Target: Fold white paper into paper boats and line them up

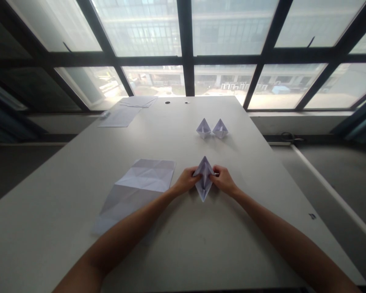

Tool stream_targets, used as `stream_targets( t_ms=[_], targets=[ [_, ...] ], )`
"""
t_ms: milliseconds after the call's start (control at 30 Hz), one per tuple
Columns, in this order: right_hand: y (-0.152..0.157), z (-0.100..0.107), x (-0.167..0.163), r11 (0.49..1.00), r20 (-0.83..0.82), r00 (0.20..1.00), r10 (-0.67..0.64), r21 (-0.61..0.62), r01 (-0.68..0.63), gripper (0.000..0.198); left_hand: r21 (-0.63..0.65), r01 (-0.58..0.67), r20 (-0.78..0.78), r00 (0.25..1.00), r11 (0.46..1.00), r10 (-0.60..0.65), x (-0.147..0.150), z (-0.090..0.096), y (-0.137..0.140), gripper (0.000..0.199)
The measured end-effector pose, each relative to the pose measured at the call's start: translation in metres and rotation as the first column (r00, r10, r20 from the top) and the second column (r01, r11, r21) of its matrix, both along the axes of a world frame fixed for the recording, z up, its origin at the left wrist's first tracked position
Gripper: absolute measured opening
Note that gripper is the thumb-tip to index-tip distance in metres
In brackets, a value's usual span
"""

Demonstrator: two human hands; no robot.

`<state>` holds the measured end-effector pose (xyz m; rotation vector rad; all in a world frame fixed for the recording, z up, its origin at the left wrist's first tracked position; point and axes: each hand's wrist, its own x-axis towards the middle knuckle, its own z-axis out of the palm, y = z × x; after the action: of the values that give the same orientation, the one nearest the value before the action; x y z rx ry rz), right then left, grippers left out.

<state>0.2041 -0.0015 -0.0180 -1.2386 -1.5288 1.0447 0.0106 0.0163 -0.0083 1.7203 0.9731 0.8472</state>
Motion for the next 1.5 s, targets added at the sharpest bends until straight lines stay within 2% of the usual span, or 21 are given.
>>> stream_targets(
  t_ms=[133,400,633,833,1033,1133,1333,1500],
  targets=[
    [0.002,-0.002,0.002,0.998,-0.036,0.999,-0.041,-0.050,0.039,0.016,-0.017,-0.025,0.016,1.000,1.000,0.025,0.000,0.003,0.000,0.017],
    [-0.003,-0.001,0.002,0.996,-0.143,0.990,-0.002,-0.088,-0.011,0.019,-0.144,0.020,0.077,0.997,0.989,-0.009,0.000,0.003,-0.001,0.016],
    [-0.004,0.005,0.002,0.994,-0.184,0.983,-0.009,-0.112,-0.012,0.015,-0.251,0.085,0.221,0.975,0.964,-0.028,0.000,0.008,-0.001,0.036],
    [-0.003,0.005,0.002,0.998,-0.172,0.984,-0.038,-0.064,0.028,0.011,-0.274,0.093,0.240,0.971,0.957,-0.026,0.000,0.008,-0.001,0.045],
    [-0.003,0.005,0.002,0.995,-0.232,0.972,-0.031,-0.101,0.008,0.016,-0.200,0.082,0.211,0.977,0.976,-0.039,0.000,0.006,0.000,0.044],
    [-0.002,0.003,0.003,0.997,-0.189,0.981,-0.046,-0.073,0.033,0.017,-0.141,0.052,0.165,0.986,0.989,-0.028,0.001,0.006,0.000,0.042],
    [0.003,-0.006,0.007,0.993,0.032,0.993,-0.113,0.041,0.112,0.005,-0.028,-0.070,0.086,0.994,0.997,0.072,0.008,-0.001,0.000,0.040],
    [0.010,-0.010,0.016,0.983,0.151,0.972,-0.181,0.012,0.181,0.005,0.038,-0.268,0.133,0.956,0.963,0.261,0.007,-0.008,-0.002,0.047]
  ],
)
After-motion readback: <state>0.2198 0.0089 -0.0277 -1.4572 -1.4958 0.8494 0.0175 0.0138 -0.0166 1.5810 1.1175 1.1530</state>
